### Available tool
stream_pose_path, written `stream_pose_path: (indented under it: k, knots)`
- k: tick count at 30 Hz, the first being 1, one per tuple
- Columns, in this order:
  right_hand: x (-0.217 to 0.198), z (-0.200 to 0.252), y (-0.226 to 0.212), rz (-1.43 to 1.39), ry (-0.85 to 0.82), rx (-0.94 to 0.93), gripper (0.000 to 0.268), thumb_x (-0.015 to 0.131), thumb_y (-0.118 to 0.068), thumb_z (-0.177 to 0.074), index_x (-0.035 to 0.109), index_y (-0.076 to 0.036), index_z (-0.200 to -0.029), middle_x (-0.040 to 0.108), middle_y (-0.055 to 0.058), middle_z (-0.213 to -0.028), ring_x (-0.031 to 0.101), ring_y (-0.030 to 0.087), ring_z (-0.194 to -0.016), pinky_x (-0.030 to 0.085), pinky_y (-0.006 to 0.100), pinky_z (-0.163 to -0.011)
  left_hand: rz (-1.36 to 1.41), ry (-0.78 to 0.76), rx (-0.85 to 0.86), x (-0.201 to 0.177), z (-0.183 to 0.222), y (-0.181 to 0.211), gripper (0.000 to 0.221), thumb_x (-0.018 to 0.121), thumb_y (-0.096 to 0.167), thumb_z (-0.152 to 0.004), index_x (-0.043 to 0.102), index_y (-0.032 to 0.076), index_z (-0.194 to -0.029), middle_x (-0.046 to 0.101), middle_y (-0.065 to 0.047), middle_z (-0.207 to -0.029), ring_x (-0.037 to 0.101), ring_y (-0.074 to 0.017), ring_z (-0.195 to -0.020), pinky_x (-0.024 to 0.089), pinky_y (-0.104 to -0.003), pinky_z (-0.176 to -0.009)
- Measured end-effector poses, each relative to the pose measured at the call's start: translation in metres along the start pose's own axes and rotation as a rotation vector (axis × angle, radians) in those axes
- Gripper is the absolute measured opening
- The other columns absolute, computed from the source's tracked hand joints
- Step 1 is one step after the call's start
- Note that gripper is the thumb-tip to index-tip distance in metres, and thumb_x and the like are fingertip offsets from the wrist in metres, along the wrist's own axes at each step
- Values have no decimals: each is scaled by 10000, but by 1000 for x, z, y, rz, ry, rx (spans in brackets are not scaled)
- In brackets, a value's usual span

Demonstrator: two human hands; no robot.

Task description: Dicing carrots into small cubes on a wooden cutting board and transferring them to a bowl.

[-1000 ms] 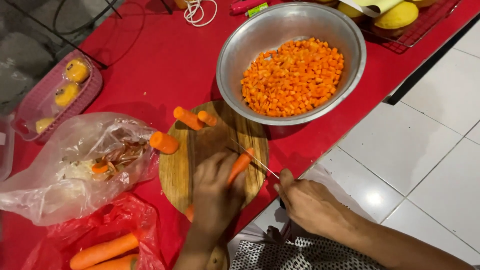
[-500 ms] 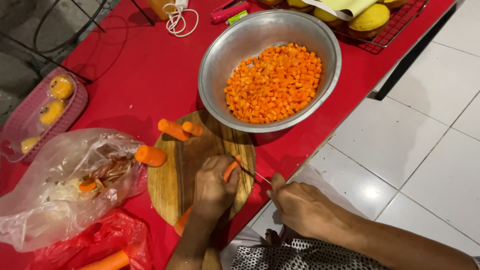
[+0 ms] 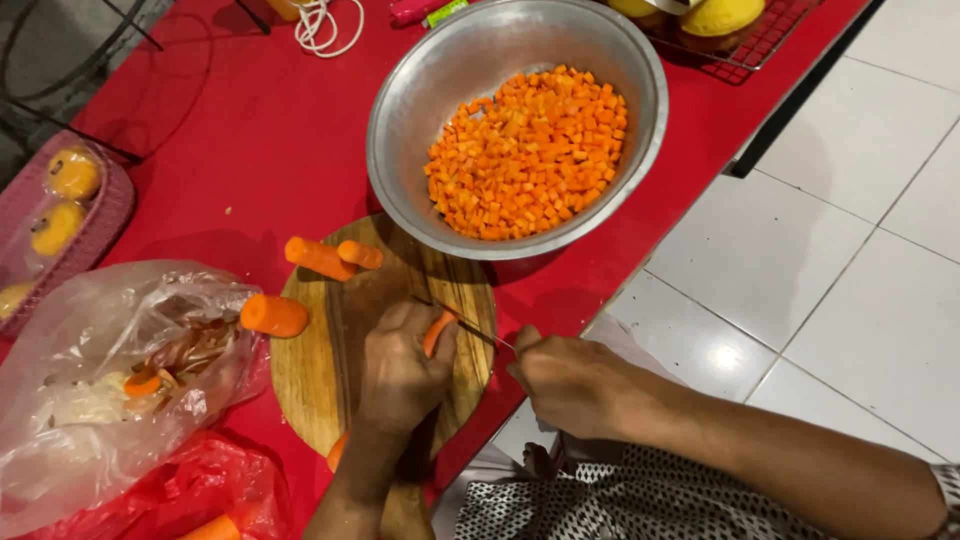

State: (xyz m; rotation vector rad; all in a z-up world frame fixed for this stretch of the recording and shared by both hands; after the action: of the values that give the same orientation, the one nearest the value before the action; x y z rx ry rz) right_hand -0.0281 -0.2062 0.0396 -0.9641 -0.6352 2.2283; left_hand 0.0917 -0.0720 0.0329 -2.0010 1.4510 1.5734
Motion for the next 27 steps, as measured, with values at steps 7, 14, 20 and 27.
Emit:
stream_pose_path:
  k: [7, 14, 20, 27]
  knots:
    - [2, -13, 8, 1, 100, -145, 240, 379, -23, -917, 540, 3, -1094, 651, 112, -715, 670, 312, -647, 518, 441, -587, -76, -2, 134, -11, -16, 19, 324, 667, 209, -840, 700, 59, -1126, 649, -104, -1064, 564, -328, -1104, 409, -473, -980]
    - [1, -50, -2, 31, 150, -278, 311, 402, -26, -877, 537, 122, -1115, 646, 167, -663, 702, 351, -612, 543, 485, -542, -9, -104, 147, 0, -23, -7, 204, 712, 187, -792, 766, 224, -985, 741, 48, -1022, 568, -257, -1116, 297, -459, -1035]
    - [-1, -37, -8, 148, 232, -290, 341, 403, -5, -862, 504, 147, -1150, 667, 210, -716, 735, 387, -671, 582, 524, -563, -142, -219, 183, 5, -27, -10, 280, 657, 263, -812, 749, 234, -1075, 727, 41, -1015, 579, -257, -1070, 275, -532, -1041]
    - [5, -41, 1, 362, 134, -100, 267, 479, -53, -891, 593, -70, -1132, 559, 127, -1194, 683, 473, -953, 547, 613, -758, -6, -202, 270, 1, -31, -6, 140, 673, 182, -908, 706, 158, -1042, 626, -38, -964, 541, -305, -980, 317, -483, -860]
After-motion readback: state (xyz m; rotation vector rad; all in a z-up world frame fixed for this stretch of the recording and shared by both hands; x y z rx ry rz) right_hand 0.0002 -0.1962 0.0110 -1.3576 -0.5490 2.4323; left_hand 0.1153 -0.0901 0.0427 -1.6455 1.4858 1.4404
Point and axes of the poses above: each hand's wrist, its own z-axis away from the middle knuckle, its own x-axis out of the palm, y = z × x, the point moved 7 cm from there along -z, towards the middle knuckle
